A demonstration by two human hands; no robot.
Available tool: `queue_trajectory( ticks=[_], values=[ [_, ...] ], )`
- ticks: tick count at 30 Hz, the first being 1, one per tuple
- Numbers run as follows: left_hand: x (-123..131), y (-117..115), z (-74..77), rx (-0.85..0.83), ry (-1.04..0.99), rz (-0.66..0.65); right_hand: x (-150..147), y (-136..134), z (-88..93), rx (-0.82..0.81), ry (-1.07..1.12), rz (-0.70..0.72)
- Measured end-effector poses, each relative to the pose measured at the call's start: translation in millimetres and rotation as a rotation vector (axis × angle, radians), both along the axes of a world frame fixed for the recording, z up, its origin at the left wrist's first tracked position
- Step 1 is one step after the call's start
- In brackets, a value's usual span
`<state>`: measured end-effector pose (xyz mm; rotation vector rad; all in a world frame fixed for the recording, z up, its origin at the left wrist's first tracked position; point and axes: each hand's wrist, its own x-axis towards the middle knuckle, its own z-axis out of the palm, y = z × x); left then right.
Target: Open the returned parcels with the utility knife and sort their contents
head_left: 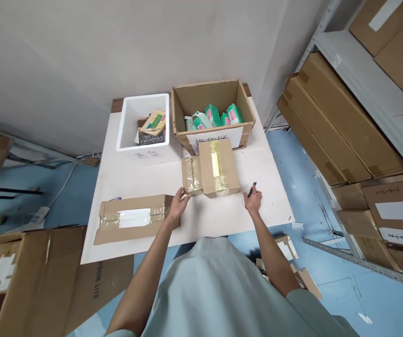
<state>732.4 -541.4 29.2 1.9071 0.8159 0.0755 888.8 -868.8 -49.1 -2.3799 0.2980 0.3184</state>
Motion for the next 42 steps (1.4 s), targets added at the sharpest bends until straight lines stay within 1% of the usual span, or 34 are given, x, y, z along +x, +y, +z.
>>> queue_trajectory(
  ticks=[2, 3, 5, 7, 8, 10, 12, 14, 15, 17, 19, 20, 22, 24, 26, 27, 30, 31, 33, 35, 37, 39, 42],
  values=[
    [-14, 0, 7.8, -0.069, -0.027, 0.05, -4, -7, -7.4, -0.014, 0.068, -0.066],
    [-23, 3, 12.3, -0.081, -0.053, 0.06, -6, -9, -10.3, -0.006, 0.08, -0.081],
    [-45, 20, 21.9, -0.048, -0.114, 0.052, -12, -11, -13.9, 0.012, 0.077, -0.093],
    [-70, 49, 30.8, 0.02, -0.164, 0.066, -20, -11, -14.6, 0.033, 0.066, -0.103],
    [-84, 67, 34.3, 0.084, -0.176, 0.094, -25, -11, -13.8, 0.051, 0.057, -0.115],
    [-116, 108, 38.4, 0.273, -0.171, 0.183, -41, -8, -9.5, 0.097, 0.029, -0.137],
    [-150, 148, 37.8, 0.417, -0.106, 0.244, -65, -1, -1.0, 0.143, -0.003, -0.147],
    [-183, 180, 32.7, 0.456, -0.003, 0.304, -93, 9, 11.8, 0.214, -0.049, -0.152],
    [-198, 193, 29.0, 0.439, 0.047, 0.331, -108, 16, 19.9, 0.267, -0.084, -0.161],
    [-222, 210, 20.8, 0.349, 0.112, 0.359, -136, 34, 38.5, 0.367, -0.177, -0.184],
    [-239, 219, 13.8, 0.244, 0.115, 0.347, -160, 58, 59.1, 0.41, -0.265, -0.171],
    [-245, 220, 11.1, 0.205, 0.101, 0.334, -170, 72, 69.6, 0.401, -0.294, -0.137],
    [-251, 219, 7.9, 0.158, 0.068, 0.303, -187, 102, 90.2, 0.374, -0.323, -0.026],
    [-253, 213, 6.5, 0.122, 0.037, 0.261, -199, 135, 110.0, 0.338, -0.314, 0.126],
    [-252, 205, 6.5, 0.072, -0.002, 0.187, -209, 167, 130.0, 0.264, -0.28, 0.333],
    [-251, 201, 7.0, 0.048, -0.021, 0.146, -213, 184, 140.3, 0.21, -0.262, 0.471],
    [-248, 190, 11.2, -0.015, -0.063, 0.067, -224, 234, 171.0, -0.002, -0.241, 0.921],
    [-248, 188, 13.4, -0.032, -0.076, 0.052, -227, 250, 180.4, -0.093, -0.215, 1.047],
    [-248, 187, 18.1, -0.046, -0.108, 0.019, -234, 280, 196.0, -0.327, -0.155, 1.232],
    [-248, 188, 21.4, -0.034, -0.145, -0.033, -239, 306, 206.7, -0.54, -0.107, 1.355],
    [-247, 191, 21.9, -0.017, -0.165, -0.082, -243, 325, 212.6, -0.691, -0.081, 1.434],
    [-245, 195, 19.6, -0.015, -0.156, -0.106, -246, 340, 215.4, -0.788, -0.07, 1.487],
    [-240, 198, 14.3, -0.032, -0.131, -0.102, -250, 355, 217.4, -0.887, -0.061, 1.538]
  ],
)
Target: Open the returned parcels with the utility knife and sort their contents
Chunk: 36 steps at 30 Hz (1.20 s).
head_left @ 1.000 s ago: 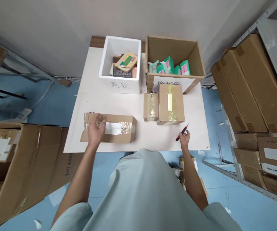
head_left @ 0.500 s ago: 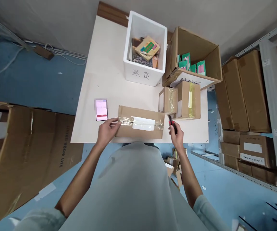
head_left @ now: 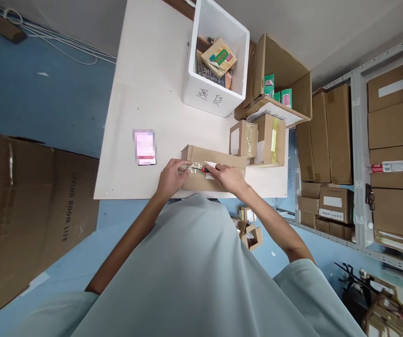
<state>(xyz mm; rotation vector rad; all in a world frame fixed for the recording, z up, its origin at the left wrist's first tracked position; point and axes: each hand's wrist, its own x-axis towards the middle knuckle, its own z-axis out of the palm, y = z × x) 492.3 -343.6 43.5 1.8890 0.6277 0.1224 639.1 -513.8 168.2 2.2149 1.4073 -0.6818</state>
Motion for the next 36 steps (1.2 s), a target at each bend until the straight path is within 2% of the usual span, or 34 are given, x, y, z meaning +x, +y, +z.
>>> queue_trajectory(
  ticks=[11, 20, 25, 28, 31, 34, 36],
  values=[
    [5, -2, -4.3, -0.014, 0.0, 0.029, -7, 24, 12.5, -0.107, -0.037, 0.087],
    [8, -5, 1.0, -0.032, 0.051, 0.088, -14, 47, 24.9, -0.092, -0.028, 0.118],
    [9, -7, 2.3, -0.026, 0.059, 0.13, -15, 50, 27.4, -0.073, -0.02, 0.114],
    [9, -10, 3.6, -0.023, 0.066, 0.164, -13, 43, 23.5, -0.105, -0.015, 0.1],
    [9, -12, 5.0, -0.014, 0.077, 0.182, -5, 24, 21.6, -0.118, -0.013, 0.091],
    [9, -14, 6.1, 0.004, 0.101, 0.208, 13, -9, 26.3, -0.1, -0.045, 0.067],
    [10, -15, 7.0, 0.02, 0.121, 0.235, 31, -39, 31.3, -0.179, -0.078, -0.001]
  ],
)
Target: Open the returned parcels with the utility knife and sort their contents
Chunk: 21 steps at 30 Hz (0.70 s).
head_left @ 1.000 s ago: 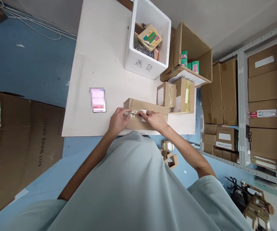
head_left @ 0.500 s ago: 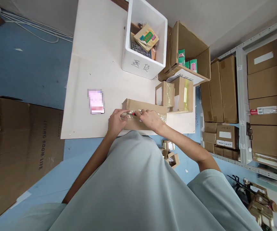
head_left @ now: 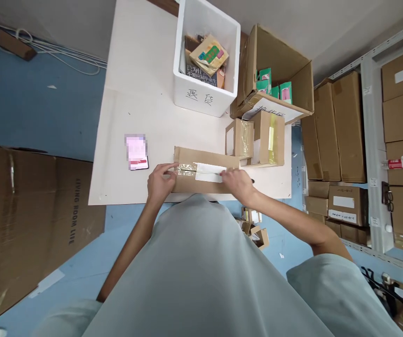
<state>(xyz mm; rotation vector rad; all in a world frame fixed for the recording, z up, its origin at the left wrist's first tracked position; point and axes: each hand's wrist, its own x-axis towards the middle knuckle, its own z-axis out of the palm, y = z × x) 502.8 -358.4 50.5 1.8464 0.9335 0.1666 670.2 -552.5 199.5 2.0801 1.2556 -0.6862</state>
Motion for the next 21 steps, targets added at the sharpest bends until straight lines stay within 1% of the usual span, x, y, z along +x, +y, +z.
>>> queue_trajectory(
  ticks=[2, 5, 8, 11, 13, 15, 18, 21],
  values=[
    [2, -2, 1.6, 0.011, 0.015, 0.014, 20, -32, 3.8, -0.093, -0.036, -0.083],
    [5, -6, 5.4, 0.024, 0.029, 0.011, 42, -72, 3.5, -0.065, -0.028, -0.091],
    [8, -12, 9.7, 0.09, 0.07, 0.009, 54, -96, -4.4, -0.012, 0.008, -0.078],
    [11, -17, 13.6, 0.167, 0.121, 0.017, 67, -117, -18.9, 0.064, 0.047, -0.06],
    [13, -20, 16.7, 0.193, 0.152, 0.024, 78, -135, -33.9, 0.139, 0.081, -0.054],
    [15, -25, 20.3, 0.212, 0.185, 0.032, 86, -154, -54.9, 0.219, 0.119, -0.089],
    [18, -35, 25.1, 0.246, 0.214, 0.05, 86, -175, -96.6, 0.359, 0.217, -0.226],
    [20, -43, 26.5, 0.255, 0.198, 0.074, 68, -179, -142.1, 0.593, 0.379, -0.404]
  ],
)
